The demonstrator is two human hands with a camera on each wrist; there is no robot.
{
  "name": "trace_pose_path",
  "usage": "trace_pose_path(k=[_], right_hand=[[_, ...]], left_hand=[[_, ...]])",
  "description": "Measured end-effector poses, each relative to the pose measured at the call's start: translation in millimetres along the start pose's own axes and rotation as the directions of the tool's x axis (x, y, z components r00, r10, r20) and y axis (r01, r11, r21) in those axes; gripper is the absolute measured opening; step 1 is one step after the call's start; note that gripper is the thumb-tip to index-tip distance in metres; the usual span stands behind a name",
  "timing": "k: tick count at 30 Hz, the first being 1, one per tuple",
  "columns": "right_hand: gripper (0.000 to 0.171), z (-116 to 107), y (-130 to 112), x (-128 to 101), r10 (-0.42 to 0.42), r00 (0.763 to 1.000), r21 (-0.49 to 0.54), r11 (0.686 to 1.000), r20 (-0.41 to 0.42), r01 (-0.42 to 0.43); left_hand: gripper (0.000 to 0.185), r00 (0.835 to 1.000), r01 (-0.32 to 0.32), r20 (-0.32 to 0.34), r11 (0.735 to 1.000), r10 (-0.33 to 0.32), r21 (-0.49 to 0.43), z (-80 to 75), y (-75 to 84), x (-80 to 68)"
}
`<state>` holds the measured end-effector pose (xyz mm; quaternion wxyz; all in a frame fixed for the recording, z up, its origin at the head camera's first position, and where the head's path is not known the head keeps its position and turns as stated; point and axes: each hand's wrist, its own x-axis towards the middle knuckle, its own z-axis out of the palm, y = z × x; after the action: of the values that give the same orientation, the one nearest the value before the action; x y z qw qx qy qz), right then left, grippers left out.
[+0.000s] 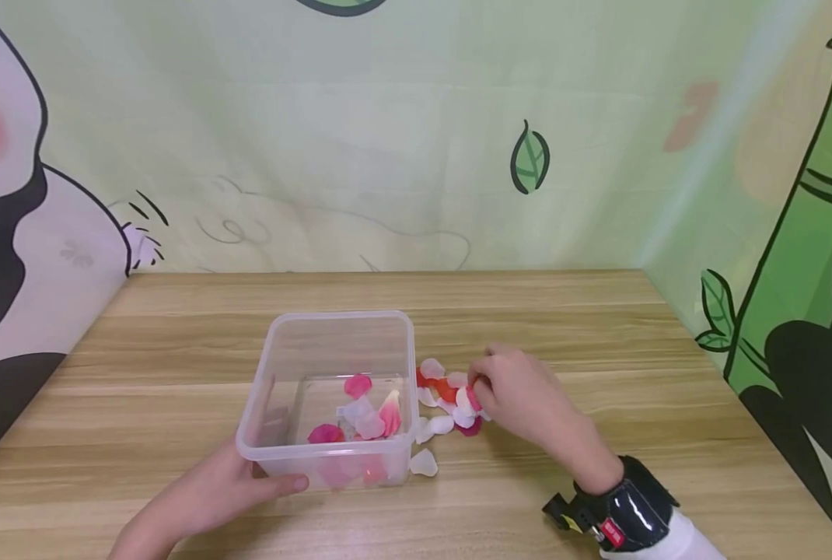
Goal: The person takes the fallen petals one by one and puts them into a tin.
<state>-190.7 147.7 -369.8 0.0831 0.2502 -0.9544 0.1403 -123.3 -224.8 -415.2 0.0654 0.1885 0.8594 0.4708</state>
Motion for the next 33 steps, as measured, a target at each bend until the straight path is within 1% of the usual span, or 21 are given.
trace_pose_path(k=[4,5,8,11,12,14,18,21,24,27,30,33], right_hand=[[0.013,-0.7,-1.0,0.1,0.012,1.000,0.006,1.000,0.005,-0.012],[0.014,-1.0,-1.2,0.0,0.017,1.000,0.009,1.000,0.010,-0.017],[0.019,-1.9,-1.7,-0.1,0.035,0.999,0.020,0.999,0.024,-0.035],[0.025,-2.5,-2.0,-0.2,0.056,0.998,0.034,0.998,0.038,-0.057],[0.026,-2.7,-2.0,-0.3,0.059,0.998,0.038,0.997,0.038,-0.061],[0.025,-2.6,-2.0,-0.1,0.063,0.998,0.045,0.997,0.030,-0.064],[0.020,-2.6,-1.7,0.8,0.047,0.999,0.079,0.996,-0.017,-0.045],[0.016,-2.9,-1.4,1.9,0.029,0.998,0.102,0.994,-0.051,-0.023],[0.012,-2.9,-0.7,2.5,0.008,0.997,0.112,0.994,-0.072,0.000],[0.011,-2.7,-0.2,2.4,-0.008,0.997,0.127,0.992,-0.076,0.017],[0.012,-2.2,0.0,2.3,-0.010,0.998,0.154,0.988,-0.060,0.020],[0.013,-1.1,-0.1,2.4,-0.007,0.999,0.171,0.985,-0.047,0.015]], left_hand=[[0.128,1.000,0.005,-0.004,1.000,-0.004,0.012,0.0,0.2,-0.7],[0.128,1.000,-0.006,-0.004,1.000,0.006,0.017,-0.2,0.2,-0.6],[0.128,1.000,-0.008,-0.004,1.000,0.008,0.023,-0.4,0.3,-1.1],[0.127,1.000,-0.030,-0.002,0.999,0.030,0.042,-0.4,-0.4,-1.2],[0.127,1.000,-0.020,-0.002,0.999,0.020,0.038,-0.2,-0.4,-1.3],[0.127,1.000,-0.021,-0.003,0.999,0.021,0.038,-0.1,-0.8,-1.0],[0.128,1.000,-0.007,-0.011,1.000,0.007,0.020,0.1,-0.5,-0.2],[0.127,1.000,-0.023,-0.003,1.000,0.023,0.005,0.1,-0.4,-0.5],[0.126,1.000,-0.025,0.011,1.000,0.026,-0.012,-0.3,-0.7,-0.9],[0.126,0.999,-0.034,0.011,0.999,0.035,-0.014,-0.2,-1.3,-1.1],[0.126,0.999,-0.041,0.006,0.999,0.041,0.006,0.1,-1.6,-1.2],[0.126,1.000,-0.024,0.007,1.000,0.024,0.004,0.2,-1.8,-0.8]])
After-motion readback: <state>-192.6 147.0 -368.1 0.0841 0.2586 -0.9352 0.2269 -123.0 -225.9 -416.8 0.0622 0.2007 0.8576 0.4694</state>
